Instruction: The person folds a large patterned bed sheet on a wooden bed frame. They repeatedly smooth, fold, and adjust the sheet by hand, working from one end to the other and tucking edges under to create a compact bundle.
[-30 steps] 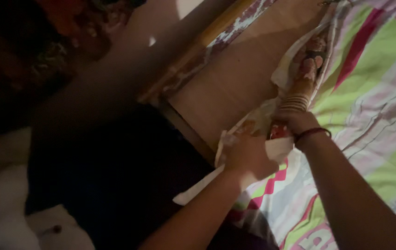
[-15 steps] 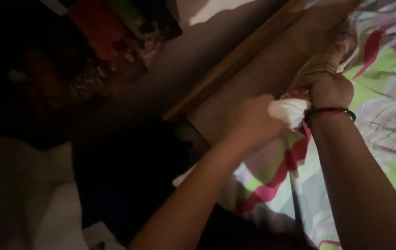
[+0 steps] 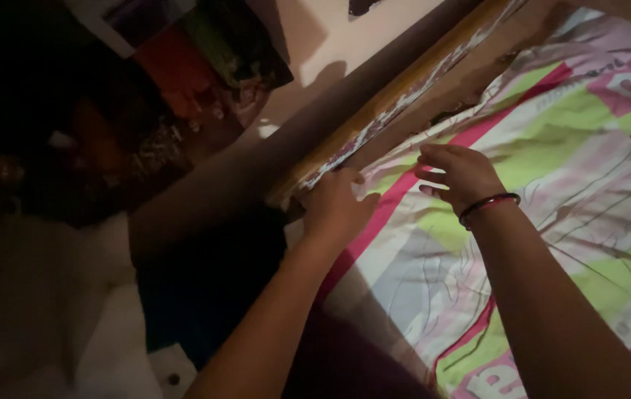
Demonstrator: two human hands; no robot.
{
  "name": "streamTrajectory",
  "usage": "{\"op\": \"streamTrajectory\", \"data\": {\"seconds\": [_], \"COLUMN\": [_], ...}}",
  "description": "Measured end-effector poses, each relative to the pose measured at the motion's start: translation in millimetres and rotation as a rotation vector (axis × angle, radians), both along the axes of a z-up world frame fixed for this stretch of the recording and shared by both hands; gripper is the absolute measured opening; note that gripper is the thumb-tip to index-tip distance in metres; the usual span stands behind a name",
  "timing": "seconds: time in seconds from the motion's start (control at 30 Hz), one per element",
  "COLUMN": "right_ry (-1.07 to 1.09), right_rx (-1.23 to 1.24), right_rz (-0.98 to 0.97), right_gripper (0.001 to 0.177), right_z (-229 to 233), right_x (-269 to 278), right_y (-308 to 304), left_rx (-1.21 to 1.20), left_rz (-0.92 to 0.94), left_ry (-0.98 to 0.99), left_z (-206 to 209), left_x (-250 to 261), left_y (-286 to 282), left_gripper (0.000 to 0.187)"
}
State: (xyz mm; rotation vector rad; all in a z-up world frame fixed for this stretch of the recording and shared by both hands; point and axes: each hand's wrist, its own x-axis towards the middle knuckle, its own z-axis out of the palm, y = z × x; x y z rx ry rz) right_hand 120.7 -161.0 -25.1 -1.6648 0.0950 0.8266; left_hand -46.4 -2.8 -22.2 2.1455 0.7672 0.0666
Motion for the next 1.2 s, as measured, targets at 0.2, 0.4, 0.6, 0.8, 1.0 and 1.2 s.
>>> {"op": "streamTrajectory", "data": {"seconds": [0.2,0.4,0.6,0.8,1.0,1.2], "right_ry": [-0.006,-0.127,-0.280,-0.268,-0.322,-0.386], "right_rx": [0.146,0.153,0.212,0.329,0.286,0.322], "right_rz": [-0.006,-0.062,-0.085,-0.134,-0.175,-0.235], "right_gripper": [0.037,0.034,0.032,0.030,0.030,0.026], "right_z": [42.4,114.9,177.3,183.0,195.2,223.5], "right_x": [-18.0,-28.7,-32.9,-27.7,-38.9,-57.2], "right_y": [-29.0,-82.2,-146.2,-210.7,-269.0,-310.3], "left_rx": [0.025,-0.043,-0.102,-0.188,-0.431,-0.382], "left_rz": [-0.060,-0.043,-0.078,-0.254,-0.408,-0.526], "left_ry": [-0.275,-0.452,-0.503,-0.666,-0.718,-0.592], "left_z": [32.9,87.4,153.4,186.6,211.4,231.7], "left_x": [4.0,12.2,20.9,23.5,16.1,10.8], "left_y": [-26.3,-62.4,-112.8,-170.2,-231.2,-264.1], "left_gripper": [0.042,0.040,0.043,0.048,0.040,0.037]}}
